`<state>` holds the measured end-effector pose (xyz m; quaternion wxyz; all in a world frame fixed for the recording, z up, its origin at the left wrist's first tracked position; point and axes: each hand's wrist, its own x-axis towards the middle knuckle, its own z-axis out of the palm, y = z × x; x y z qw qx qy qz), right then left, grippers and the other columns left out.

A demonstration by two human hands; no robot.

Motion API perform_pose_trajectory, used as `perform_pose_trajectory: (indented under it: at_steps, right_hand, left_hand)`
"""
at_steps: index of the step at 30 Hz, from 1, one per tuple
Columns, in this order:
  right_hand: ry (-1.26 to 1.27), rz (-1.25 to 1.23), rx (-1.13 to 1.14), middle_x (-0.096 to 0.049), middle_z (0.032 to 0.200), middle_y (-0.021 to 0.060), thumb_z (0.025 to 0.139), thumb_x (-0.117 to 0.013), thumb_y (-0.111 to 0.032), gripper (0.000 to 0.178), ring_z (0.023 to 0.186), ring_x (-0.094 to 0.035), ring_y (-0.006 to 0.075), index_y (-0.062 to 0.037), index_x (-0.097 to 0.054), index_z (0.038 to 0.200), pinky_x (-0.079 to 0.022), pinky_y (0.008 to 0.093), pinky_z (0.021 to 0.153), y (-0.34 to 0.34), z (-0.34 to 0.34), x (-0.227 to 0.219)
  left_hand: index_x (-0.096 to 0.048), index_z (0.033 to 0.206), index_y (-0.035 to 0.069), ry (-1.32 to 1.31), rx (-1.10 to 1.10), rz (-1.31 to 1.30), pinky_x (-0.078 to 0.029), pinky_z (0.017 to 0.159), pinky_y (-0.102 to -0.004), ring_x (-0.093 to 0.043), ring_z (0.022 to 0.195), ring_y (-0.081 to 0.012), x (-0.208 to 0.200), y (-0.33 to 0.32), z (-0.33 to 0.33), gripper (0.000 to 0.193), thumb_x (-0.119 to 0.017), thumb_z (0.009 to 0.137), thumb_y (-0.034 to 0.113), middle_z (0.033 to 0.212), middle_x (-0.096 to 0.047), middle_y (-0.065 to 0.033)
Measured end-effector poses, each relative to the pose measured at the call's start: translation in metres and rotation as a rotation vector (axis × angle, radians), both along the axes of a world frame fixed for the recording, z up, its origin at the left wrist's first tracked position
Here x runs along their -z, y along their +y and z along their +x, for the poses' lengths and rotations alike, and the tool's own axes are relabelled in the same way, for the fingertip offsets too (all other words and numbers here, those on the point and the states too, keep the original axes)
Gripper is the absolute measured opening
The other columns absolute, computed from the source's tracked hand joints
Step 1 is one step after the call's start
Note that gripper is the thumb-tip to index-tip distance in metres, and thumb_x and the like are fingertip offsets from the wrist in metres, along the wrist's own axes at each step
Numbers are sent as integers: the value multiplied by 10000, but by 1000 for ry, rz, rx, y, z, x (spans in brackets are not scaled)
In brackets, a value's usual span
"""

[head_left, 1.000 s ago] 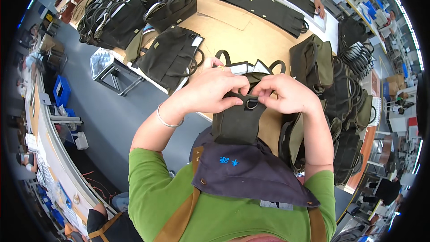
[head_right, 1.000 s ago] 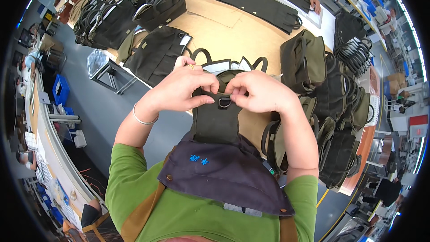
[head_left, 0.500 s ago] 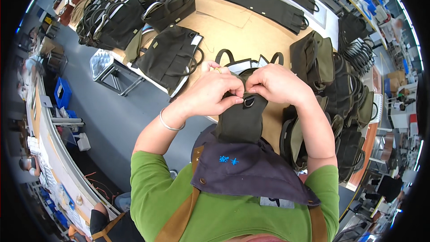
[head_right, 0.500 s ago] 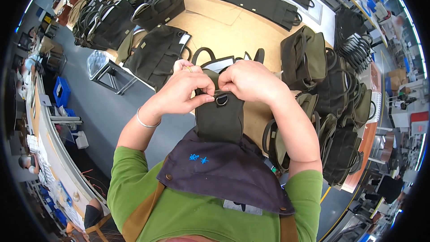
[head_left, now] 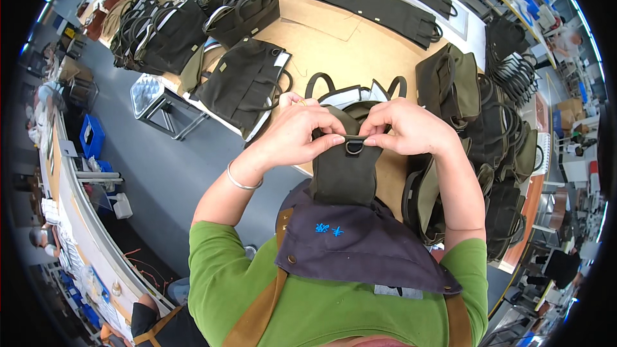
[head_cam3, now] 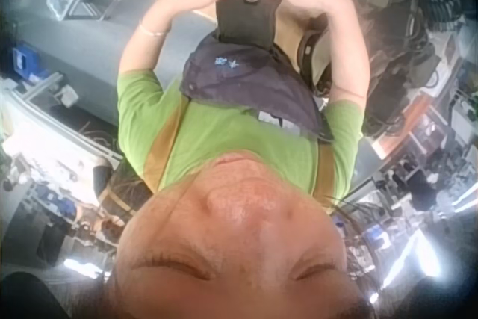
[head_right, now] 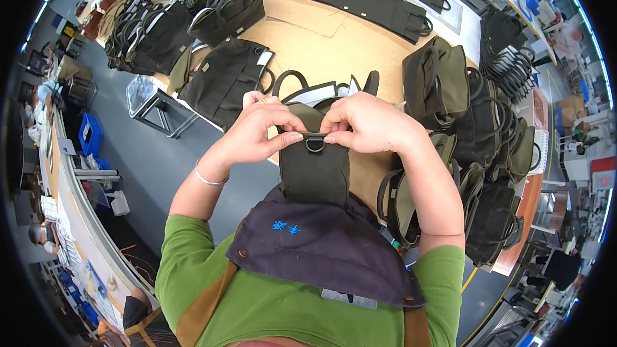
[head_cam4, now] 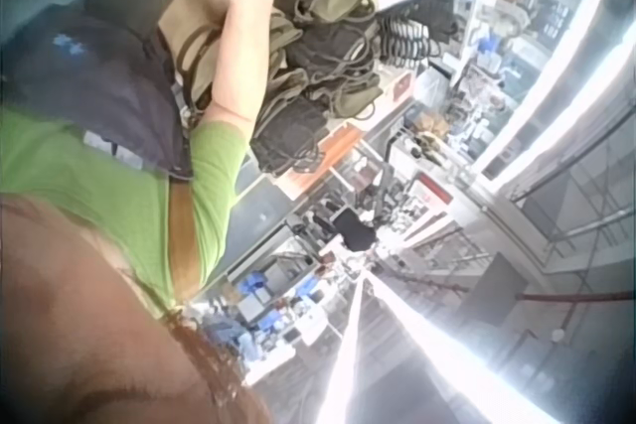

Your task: Assembling or inspecting green canvas bags by attaching hardware and checking linings.

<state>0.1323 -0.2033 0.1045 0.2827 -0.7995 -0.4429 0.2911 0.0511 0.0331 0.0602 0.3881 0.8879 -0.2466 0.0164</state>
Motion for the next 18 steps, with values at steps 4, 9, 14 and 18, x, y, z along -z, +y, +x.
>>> perform_pose_trajectory:
  at_steps: [4,9,14,18]
  right_hand:
    - [-90,137,-33,-659,802,117,804,-710,-106,151,739,-654,228,-34,-707,937,-508,348,667,-5,1,14]
    - [-71,57,19,-665,802,101,790,-704,-97,122,716,-648,209,-23,-679,883,-507,326,655,1,-5,9]
    - [58,92,46,-674,771,80,792,-689,-107,120,692,-646,173,-33,-692,885,-509,316,643,-2,-1,16]
    - [70,68,74,-670,733,64,803,-681,-112,119,642,-621,151,-46,-706,898,-495,302,620,3,0,14]
  left_hand:
    - [-724,829,155,7,4,12,-253,855,-353,-512,749,-144,0,-1,0,63,-744,809,211,705,-623,35]
    - [-715,810,164,-29,-23,17,-270,803,-364,-547,735,-152,6,-5,-1,77,-746,801,233,697,-617,38]
    - [-707,795,155,61,5,-22,-265,825,-345,-522,739,-134,2,-5,2,79,-761,796,212,710,-618,52]
    - [-711,804,152,110,14,-49,-262,839,-334,-508,754,-120,3,-4,5,90,-774,787,214,708,-614,58]
